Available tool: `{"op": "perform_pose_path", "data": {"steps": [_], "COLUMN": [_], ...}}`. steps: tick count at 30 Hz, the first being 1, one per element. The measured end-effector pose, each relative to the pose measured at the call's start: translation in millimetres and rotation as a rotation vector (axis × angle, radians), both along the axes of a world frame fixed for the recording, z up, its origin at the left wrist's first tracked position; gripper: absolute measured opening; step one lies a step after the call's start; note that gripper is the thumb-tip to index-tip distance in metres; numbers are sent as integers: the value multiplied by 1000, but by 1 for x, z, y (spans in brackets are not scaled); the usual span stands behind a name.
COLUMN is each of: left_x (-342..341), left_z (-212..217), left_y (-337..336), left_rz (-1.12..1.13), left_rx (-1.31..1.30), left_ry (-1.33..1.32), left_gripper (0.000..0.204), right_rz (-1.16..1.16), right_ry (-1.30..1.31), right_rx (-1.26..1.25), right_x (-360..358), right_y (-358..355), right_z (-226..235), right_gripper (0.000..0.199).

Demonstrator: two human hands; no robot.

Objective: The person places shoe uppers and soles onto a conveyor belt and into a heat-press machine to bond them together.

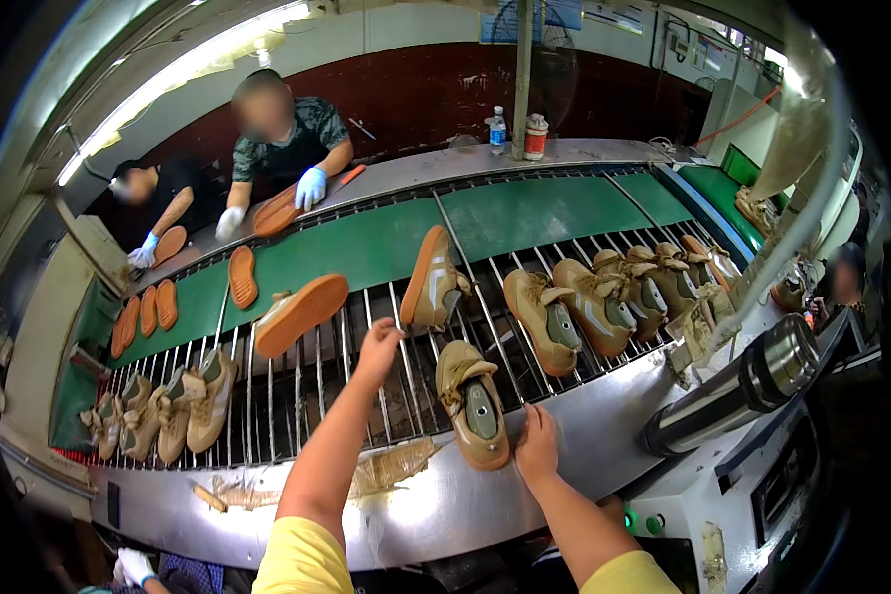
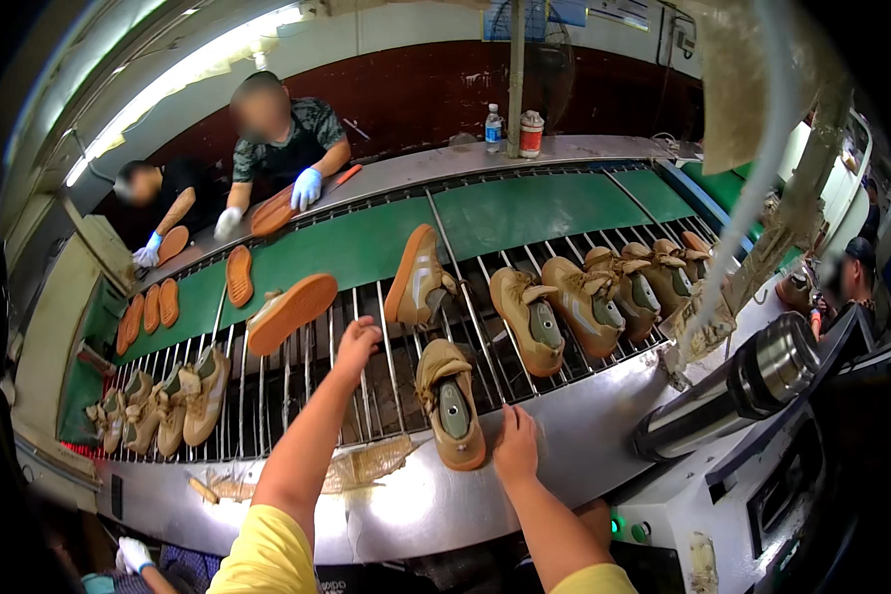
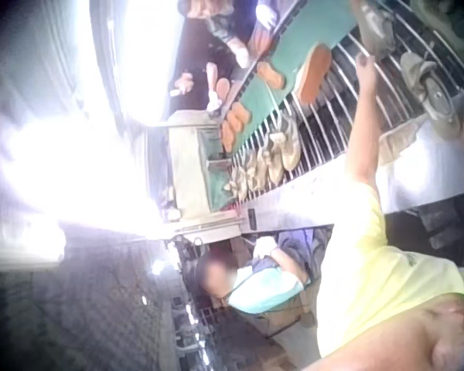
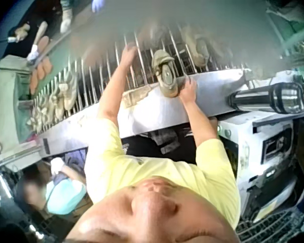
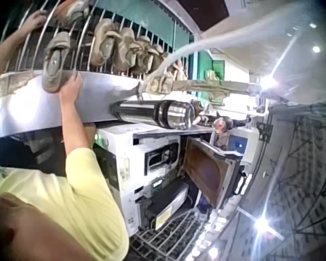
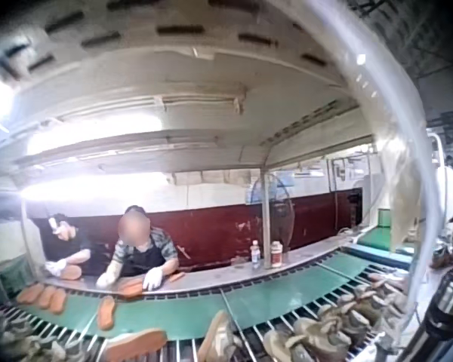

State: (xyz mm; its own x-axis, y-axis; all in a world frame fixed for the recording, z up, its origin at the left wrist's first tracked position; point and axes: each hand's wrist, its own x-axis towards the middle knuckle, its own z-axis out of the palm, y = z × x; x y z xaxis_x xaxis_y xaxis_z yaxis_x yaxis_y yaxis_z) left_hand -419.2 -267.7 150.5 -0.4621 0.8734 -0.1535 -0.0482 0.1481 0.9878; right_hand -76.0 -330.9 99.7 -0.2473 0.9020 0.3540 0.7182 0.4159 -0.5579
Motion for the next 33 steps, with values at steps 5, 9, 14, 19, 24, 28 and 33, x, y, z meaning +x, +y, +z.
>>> {"op": "perform_pose_path", "data": {"steps": [5,9,14,19,24,28,33], "left_x": [-52,-48,-38,-43,-41,34,141], "left_z": [-36,-54,-43,7,32,49,54], "left_y": [108,155,156,66,-151,-315,-429], "left_rz": [-91,-162,-278,-315,-70,-99,-328], "left_rx": [-6,-195,-229,-226,-134,66,344], "left_ry": [93,-112,-121,-468,-611,-993,-1583], "left_gripper": [64,84,74,54,53,60,82], "right_rz": [-54,-67,-63,-77,-122,-145,174], "right_ry": [-75,-145,-174,-127,-90,84,873], "right_rx": [-4,-13,-44,1,18,-44,-704], "right_x": [-3,-3,-3,-5,-5,-1,3], "right_y": [0,-1,-2,-4,-7,-3,-90], "right_z": [11,11,14,12,4,-9,64], "right_gripper": [31,32,29,23,18,21,30]}}
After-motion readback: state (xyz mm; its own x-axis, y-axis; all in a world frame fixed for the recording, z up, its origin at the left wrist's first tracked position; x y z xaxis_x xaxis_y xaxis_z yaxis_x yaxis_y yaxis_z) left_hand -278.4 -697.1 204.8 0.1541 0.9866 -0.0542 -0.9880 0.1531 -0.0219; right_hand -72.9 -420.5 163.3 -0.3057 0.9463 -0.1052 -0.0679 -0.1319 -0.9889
